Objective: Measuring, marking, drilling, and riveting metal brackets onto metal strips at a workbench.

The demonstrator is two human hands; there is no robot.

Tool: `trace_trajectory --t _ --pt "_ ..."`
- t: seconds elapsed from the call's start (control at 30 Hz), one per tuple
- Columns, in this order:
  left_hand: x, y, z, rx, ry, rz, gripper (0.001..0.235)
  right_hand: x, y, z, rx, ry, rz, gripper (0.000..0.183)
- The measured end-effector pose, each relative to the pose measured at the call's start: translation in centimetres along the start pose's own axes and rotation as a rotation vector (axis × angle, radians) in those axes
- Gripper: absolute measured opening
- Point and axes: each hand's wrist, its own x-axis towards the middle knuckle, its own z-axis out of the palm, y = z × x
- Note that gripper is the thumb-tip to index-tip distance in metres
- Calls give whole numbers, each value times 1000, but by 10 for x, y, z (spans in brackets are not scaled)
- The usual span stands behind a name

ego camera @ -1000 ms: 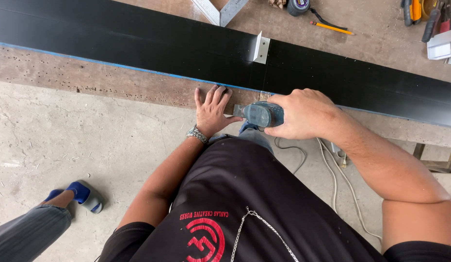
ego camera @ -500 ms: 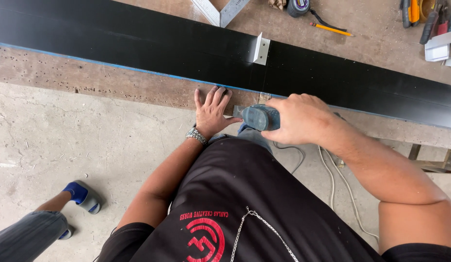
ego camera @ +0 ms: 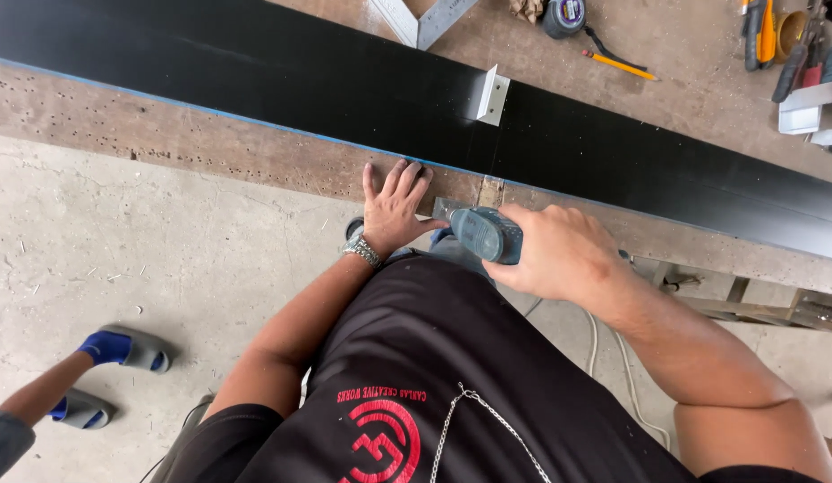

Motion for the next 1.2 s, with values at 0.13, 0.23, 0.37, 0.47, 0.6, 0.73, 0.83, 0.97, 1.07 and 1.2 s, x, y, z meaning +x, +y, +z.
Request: trace_trajectory --t 0.13,0.23,0.37,0.47,0.6,0.73,0.83,0.97,1.07,1.2 --pt "0 -1 2 3 25 15 100 1 1 7 11 -9 24 75" --pt "1 1 1 -14 42 31 99 2 4 6 23 -24 27 78" --pt "3 0 -2 -32 8 22 97 6 9 6 30 -54 37 77" --pt "3 -2 1 -31 -15 23 96 9 12 12 6 -69 19 79" --pt "3 -1 3 2 -25 26 97 9 15 20 0 -98 10 82" --pt "0 -2 5 9 -35 33 97 8 13 5 58 -107 14 75" --pt "1 -1 6 -4 -24 28 95 12 17 7 50 -90 8 72" --pt "0 0 5 0 -8 16 95 12 18 12 -4 -84 -27 73" --pt "-1 2 3 -5 -6 11 93 9 18 11 -4 -90 -25 72" --pt "-1 2 4 7 -3 17 93 11 21 14 -77 -103 -88 70"
